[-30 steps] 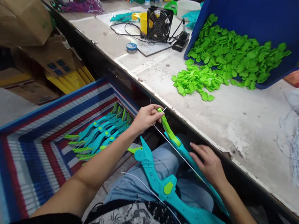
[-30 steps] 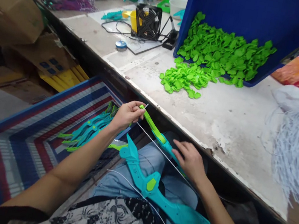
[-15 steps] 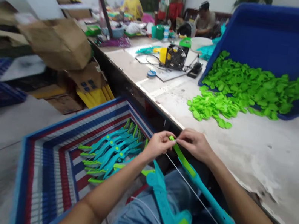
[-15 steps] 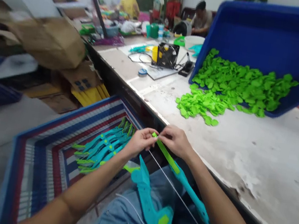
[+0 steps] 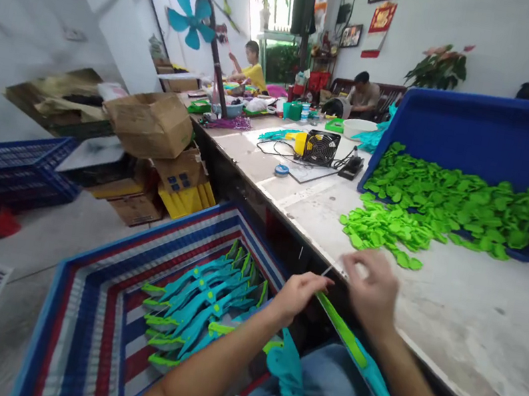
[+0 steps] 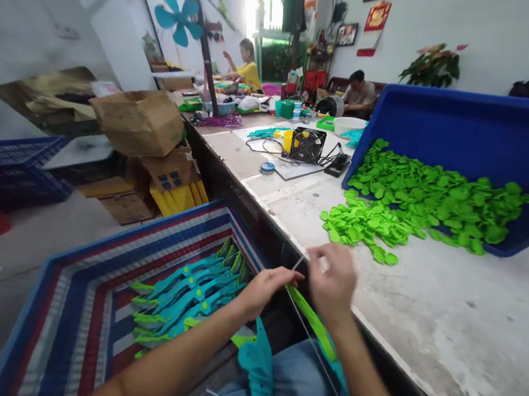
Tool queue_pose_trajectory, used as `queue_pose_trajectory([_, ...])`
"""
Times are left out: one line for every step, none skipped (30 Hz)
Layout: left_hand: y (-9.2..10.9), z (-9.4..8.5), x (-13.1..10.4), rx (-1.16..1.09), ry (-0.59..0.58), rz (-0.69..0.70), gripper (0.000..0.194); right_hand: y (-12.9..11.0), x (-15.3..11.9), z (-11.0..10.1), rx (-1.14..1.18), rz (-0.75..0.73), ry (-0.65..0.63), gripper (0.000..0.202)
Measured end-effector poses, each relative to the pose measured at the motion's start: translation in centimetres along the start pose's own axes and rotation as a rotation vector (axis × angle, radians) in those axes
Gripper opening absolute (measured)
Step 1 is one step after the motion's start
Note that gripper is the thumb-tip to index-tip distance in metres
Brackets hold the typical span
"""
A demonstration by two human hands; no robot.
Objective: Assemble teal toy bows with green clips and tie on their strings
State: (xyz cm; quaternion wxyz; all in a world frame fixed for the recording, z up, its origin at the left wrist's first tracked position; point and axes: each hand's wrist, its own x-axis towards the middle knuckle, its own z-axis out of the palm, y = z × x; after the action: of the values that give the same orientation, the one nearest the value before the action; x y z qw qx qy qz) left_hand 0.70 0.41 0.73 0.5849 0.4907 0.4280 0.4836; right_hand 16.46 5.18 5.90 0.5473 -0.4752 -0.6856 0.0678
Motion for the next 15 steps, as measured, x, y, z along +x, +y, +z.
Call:
queue_pose_trajectory([0.5,-0.1,0.6,-0.155,0.002,-0.106,0.035,-1.7,-2.1,0.9,0.009,-0.100,-0.052,0.014])
queue_pose_trajectory([1.0,-0.3,1.1,-0.279,0.010,-0.181,0.037,-2.9,-4.1,1.8,0.020,-0.151,-0.064,0.010])
queue_pose_trajectory([1.4,-0.6,1.5,-0.342,0.029,-0.216,0.036,-3.7,-5.9,2.6,0.040,-0.160,-0.061,0.009])
queue_pose_trajectory([1.8,-0.9,1.7,-0.325,0.059,-0.205,0.033,-4.0,-7.3,3.4,0.063,-0.144,-0.052,0.008])
queue_pose_trajectory([2.1,-1.2,1.7,-0.242,0.097,-0.157,0.028,-3.9,-8.4,4.0,0.093,-0.106,-0.034,0.007])
queue_pose_trajectory([2.4,-1.6,1.6,-0.116,0.133,-0.087,0.023,-3.6,-9.2,4.5,0.128,-0.057,-0.017,0.007])
queue_pose_trajectory([2.7,-1.9,1.3,0.021,0.161,-0.013,0.018,-3.3,-9.6,4.9,0.167,-0.007,-0.003,0.006])
queue_pose_trajectory([2.9,-2.1,1.1,0.138,0.179,0.054,0.014,-2.9,-9.8,5.2,0.207,0.041,0.011,0.006])
queue_pose_trajectory([3.1,-2.2,0.8,0.207,0.186,0.102,0.012,-2.6,-9.8,5.4,0.249,0.083,0.026,0.005])
queue_pose_trajectory([3.2,-2.2,0.6,0.213,0.181,0.116,0.011,-2.5,-9.6,5.5,0.288,0.118,0.037,0.005])
queue_pose_trajectory([3.2,-2.1,0.4,0.161,0.171,0.098,0.013,-2.4,-9.5,5.7,0.320,0.147,0.047,0.006])
queue_pose_trajectory([3.2,-2.0,0.3,0.071,0.167,0.062,0.016,-2.5,-9.3,5.8,0.339,0.173,0.060,0.006])
queue_pose_trajectory([3.1,-1.8,0.2,-0.035,0.165,0.018,0.020,-2.6,-9.2,5.8,0.348,0.196,0.076,0.007])
queue_pose_trajectory([2.9,-1.6,0.3,-0.137,0.162,-0.027,0.025,-2.7,-9.1,5.9,0.349,0.214,0.090,0.009])
queue_pose_trajectory([2.8,-1.5,0.3,-0.219,0.157,-0.067,0.030,-2.8,-9.0,5.9,0.345,0.229,0.104,0.010])
